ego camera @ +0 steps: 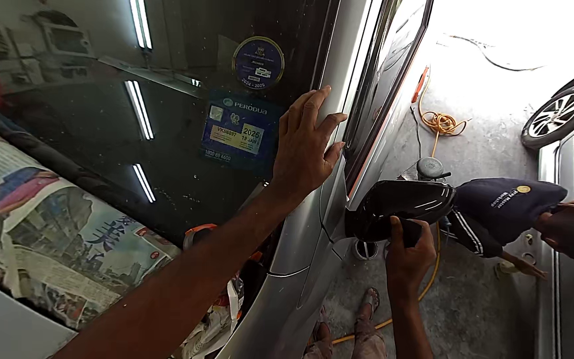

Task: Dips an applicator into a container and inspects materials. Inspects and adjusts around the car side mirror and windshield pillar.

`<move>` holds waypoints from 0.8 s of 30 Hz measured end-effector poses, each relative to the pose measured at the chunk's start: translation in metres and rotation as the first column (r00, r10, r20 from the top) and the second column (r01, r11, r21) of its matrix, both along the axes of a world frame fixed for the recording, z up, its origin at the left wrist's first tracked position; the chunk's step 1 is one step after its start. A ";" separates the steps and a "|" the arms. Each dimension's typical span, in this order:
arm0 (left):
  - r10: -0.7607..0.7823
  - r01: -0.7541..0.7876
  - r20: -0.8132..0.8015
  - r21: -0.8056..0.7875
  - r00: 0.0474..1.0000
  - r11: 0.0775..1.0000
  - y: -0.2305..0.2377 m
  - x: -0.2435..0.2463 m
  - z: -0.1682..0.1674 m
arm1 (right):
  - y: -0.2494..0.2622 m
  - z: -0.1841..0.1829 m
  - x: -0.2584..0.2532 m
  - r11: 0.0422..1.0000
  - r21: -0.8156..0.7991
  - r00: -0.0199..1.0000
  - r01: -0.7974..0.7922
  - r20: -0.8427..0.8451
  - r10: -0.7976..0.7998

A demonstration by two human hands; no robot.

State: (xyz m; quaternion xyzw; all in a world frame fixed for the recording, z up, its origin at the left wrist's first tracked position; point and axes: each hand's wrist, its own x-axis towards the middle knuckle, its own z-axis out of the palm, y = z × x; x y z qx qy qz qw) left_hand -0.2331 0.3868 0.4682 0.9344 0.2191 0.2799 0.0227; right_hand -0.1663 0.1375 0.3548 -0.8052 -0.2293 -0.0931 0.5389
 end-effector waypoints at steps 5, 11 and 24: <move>0.006 -0.006 0.004 0.005 1.000 1.000 0.002 0.002 0.000 | 0.002 -0.003 -0.002 1.000 -0.018 0.999 -0.001 0.042 0.002; 0.008 -0.008 0.006 0.006 1.000 1.000 0.003 0.002 0.001 | 0.003 -0.004 -0.005 1.000 -0.009 0.999 0.011 0.035 -0.011; 0.004 -0.004 -0.002 -0.004 1.000 1.000 0.002 0.000 -0.002 | 0.004 -0.001 0.003 1.000 -0.005 0.999 0.022 0.040 -0.021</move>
